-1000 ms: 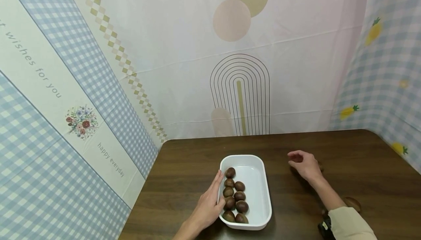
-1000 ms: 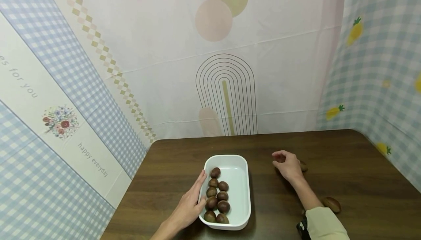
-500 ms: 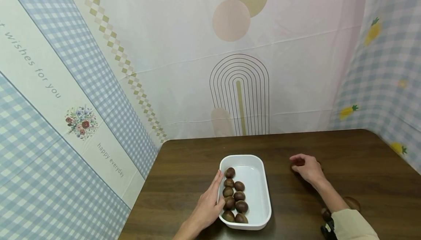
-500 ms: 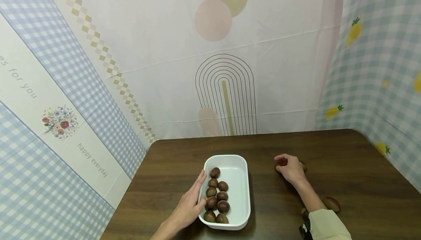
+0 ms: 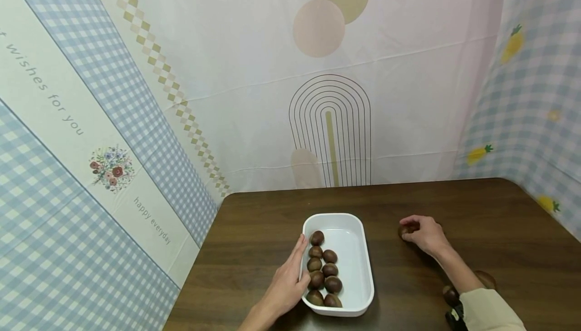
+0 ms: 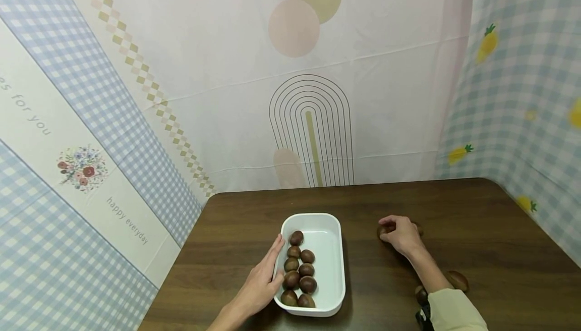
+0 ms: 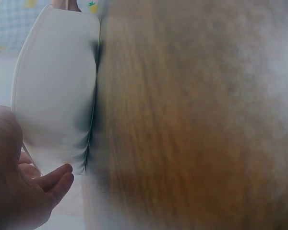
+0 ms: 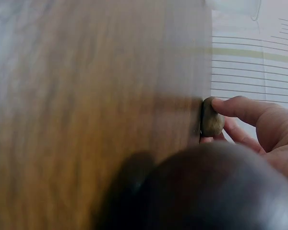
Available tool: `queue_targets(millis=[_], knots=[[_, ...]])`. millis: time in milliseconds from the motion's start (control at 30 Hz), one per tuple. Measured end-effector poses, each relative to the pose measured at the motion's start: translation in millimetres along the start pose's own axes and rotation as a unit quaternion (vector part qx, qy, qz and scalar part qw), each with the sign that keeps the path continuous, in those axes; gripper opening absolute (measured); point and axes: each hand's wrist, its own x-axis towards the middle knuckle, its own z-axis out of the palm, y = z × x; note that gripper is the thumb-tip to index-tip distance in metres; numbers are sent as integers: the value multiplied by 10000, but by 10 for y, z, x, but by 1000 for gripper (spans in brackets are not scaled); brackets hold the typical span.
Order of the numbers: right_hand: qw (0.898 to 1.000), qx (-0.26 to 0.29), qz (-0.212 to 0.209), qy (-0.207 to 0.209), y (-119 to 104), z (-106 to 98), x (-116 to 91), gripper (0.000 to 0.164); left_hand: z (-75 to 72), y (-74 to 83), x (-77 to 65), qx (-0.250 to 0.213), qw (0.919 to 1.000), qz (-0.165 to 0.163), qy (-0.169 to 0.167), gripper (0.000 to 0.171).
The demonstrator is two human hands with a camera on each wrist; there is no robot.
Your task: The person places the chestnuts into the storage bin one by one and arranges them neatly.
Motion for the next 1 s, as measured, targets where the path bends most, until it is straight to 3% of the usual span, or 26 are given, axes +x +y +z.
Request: queue_targets(millis=[633, 1000], knots=[[9995, -221, -185, -113, 24, -18, 3, 35, 5, -1, -1, -6, 10000, -50, 8, 78], [9997, 135, -97, -163, 18, 10, -16, 35, 10, 5, 2, -4, 10000, -56, 12, 76]])
